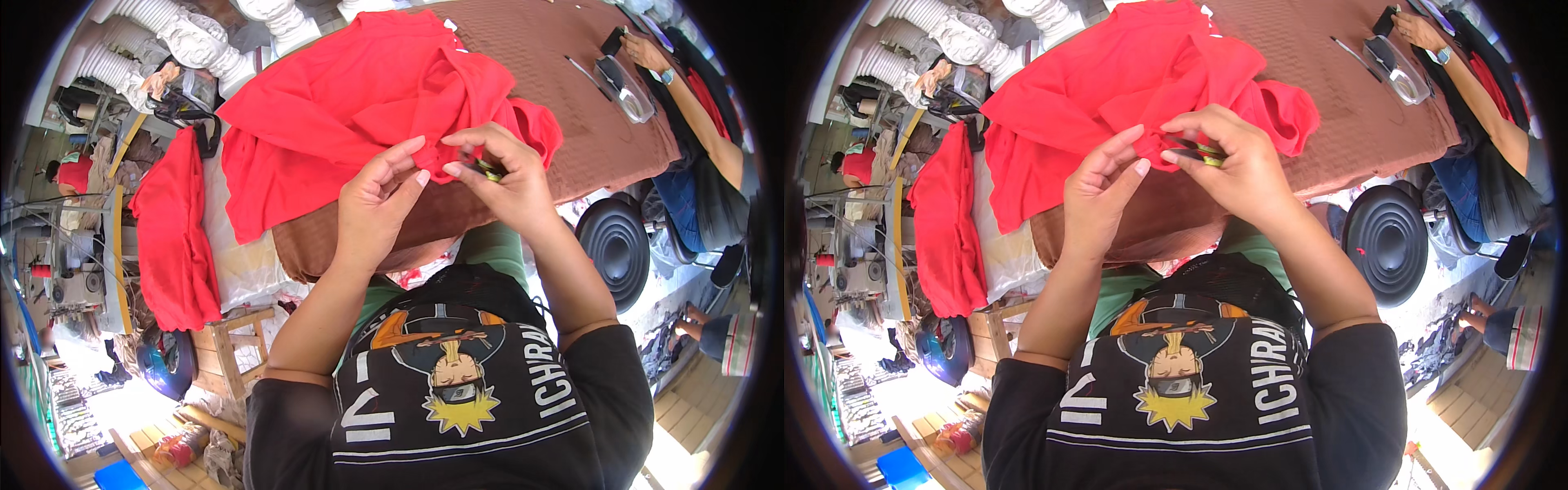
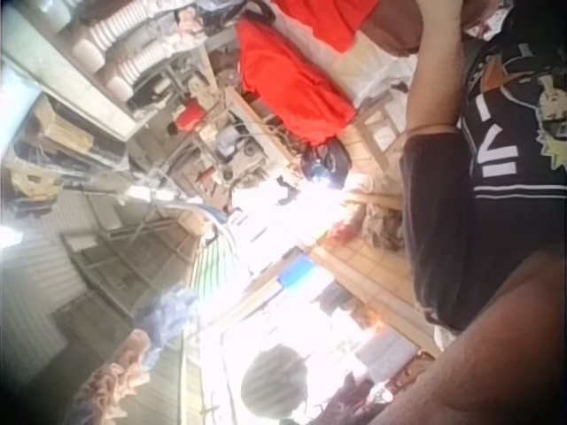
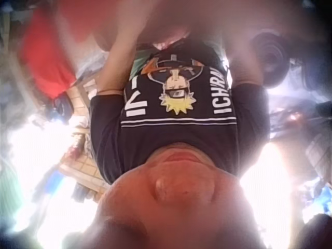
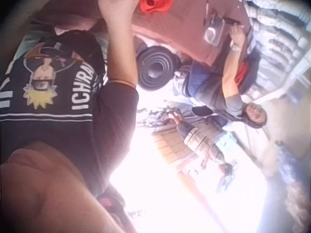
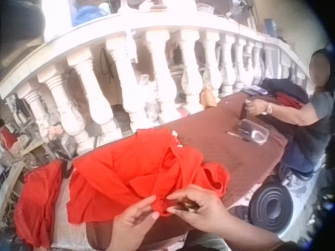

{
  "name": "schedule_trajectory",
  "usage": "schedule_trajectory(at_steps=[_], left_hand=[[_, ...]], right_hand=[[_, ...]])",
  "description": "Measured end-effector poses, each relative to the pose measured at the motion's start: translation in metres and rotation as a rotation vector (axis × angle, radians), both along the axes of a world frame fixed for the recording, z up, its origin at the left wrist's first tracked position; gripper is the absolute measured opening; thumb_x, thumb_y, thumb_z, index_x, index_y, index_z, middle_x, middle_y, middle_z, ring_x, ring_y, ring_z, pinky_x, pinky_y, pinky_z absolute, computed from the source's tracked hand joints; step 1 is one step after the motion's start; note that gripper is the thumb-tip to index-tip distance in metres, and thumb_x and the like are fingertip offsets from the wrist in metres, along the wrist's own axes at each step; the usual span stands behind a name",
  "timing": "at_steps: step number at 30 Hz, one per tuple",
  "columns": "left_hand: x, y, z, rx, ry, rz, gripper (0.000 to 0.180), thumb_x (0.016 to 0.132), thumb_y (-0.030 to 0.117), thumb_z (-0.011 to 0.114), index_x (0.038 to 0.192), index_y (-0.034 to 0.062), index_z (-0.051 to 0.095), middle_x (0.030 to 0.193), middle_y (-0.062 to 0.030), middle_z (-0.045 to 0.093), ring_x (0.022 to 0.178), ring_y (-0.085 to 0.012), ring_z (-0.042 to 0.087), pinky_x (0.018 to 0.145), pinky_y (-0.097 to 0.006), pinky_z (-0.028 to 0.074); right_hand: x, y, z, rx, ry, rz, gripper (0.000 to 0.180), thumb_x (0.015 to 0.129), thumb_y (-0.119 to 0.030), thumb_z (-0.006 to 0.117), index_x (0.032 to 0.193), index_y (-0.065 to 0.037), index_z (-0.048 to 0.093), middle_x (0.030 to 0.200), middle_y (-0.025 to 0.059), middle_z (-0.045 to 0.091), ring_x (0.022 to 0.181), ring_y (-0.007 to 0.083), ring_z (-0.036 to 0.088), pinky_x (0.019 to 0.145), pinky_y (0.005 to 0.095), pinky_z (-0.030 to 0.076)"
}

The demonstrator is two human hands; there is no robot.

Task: The person uses small shears to snip off loose threads from red shirts, focusing on the collars and labels, and then puts the shirts into a large plastic bag.

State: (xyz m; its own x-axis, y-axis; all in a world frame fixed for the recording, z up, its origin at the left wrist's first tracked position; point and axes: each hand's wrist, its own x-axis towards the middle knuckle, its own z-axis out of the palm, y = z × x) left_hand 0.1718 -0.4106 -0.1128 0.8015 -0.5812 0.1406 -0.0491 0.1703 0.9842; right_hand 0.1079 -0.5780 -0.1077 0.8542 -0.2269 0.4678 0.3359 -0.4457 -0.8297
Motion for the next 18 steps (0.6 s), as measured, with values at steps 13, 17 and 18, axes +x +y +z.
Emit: schedule_trajectory(at_steps=[13, 17, 18], left_hand=[[-0.003, -0.008, -0.001, 0.168, -0.349, 0.134, 0.02, 0.081, -0.003, 0.063, 0.101, 0.0, 0.063, 0.097, -0.0064, 0.065, 0.089, -0.0107, 0.061, 0.079, -0.024, 0.047], [-0.002, -0.01, 0.001, 0.31, -0.563, 0.18, 0.019, 0.079, -0.003, 0.065, 0.098, 0.0007, 0.065, 0.093, -0.0065, 0.066, 0.087, -0.0113, 0.062, 0.076, -0.024, 0.049], [-0.001, -0.009, 0.001, 0.346, -0.579, 0.169, 0.021, 0.078, -0.003, 0.065, 0.099, 0.0001, 0.065, 0.094, -0.0058, 0.066, 0.088, -0.011, 0.061, 0.078, -0.024, 0.048]], right_hand=[[0.001, 0.005, -0.002, -0.292, -0.047, -0.02, 0.028, 0.065, 0.008, 0.057, 0.09, -0.005, 0.054, 0.082, 0.0082, 0.055, 0.064, 0.0266, 0.058, 0.052, 0.0366, 0.046], [-0.002, 0.005, -0.001, -0.365, -0.033, -0.036, 0.028, 0.065, 0.007, 0.057, 0.09, -0.005, 0.054, 0.083, 0.0079, 0.055, 0.064, 0.0265, 0.058, 0.052, 0.0365, 0.046], [-0.004, 0.006, 0.0, -0.383, -0.021, -0.037, 0.028, 0.064, 0.006, 0.058, 0.09, -0.005, 0.054, 0.083, 0.0081, 0.055, 0.064, 0.0266, 0.058, 0.052, 0.0364, 0.046]])
